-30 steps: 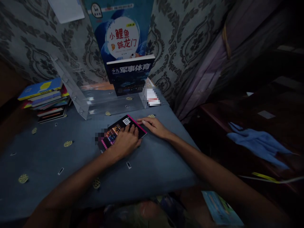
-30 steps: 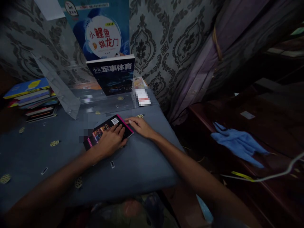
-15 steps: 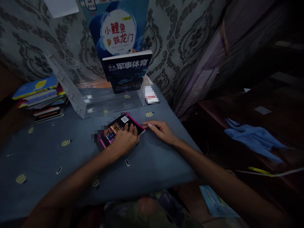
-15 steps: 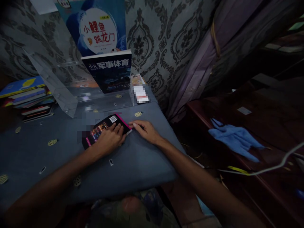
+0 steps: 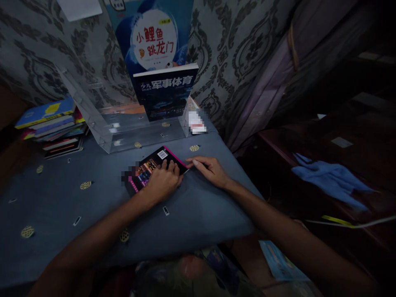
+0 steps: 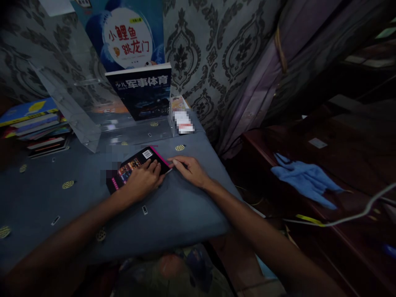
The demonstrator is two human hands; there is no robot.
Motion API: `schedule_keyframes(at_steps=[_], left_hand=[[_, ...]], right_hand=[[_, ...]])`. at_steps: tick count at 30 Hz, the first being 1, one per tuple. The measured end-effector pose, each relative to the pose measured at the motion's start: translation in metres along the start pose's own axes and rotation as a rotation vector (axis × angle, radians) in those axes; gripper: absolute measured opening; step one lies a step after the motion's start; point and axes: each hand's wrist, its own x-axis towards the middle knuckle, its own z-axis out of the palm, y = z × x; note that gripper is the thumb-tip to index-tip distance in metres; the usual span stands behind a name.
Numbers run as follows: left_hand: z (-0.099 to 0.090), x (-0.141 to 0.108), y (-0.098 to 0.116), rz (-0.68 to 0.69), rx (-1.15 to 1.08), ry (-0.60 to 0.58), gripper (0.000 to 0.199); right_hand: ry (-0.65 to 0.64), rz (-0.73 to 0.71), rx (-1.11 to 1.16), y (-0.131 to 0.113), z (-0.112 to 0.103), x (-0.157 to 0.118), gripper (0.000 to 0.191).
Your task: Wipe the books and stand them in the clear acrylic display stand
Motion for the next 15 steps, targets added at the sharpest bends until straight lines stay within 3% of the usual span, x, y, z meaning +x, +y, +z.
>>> schedule_keyframes(at_steps=[7, 15], left_hand=[[-0.007, 0.003, -0.015, -0.015, -0.071, 0.012, 0.037], [0.021, 0.018, -0.057, -0.11, -0.154, 0.131, 0.039]], right_hand=[[-0.024, -0.134, -0.186, 0.003, 0.002, -0.002, 0.029], [-0.008, -0.23, -0.244, 0.0, 0.004, -0.003, 0.025]])
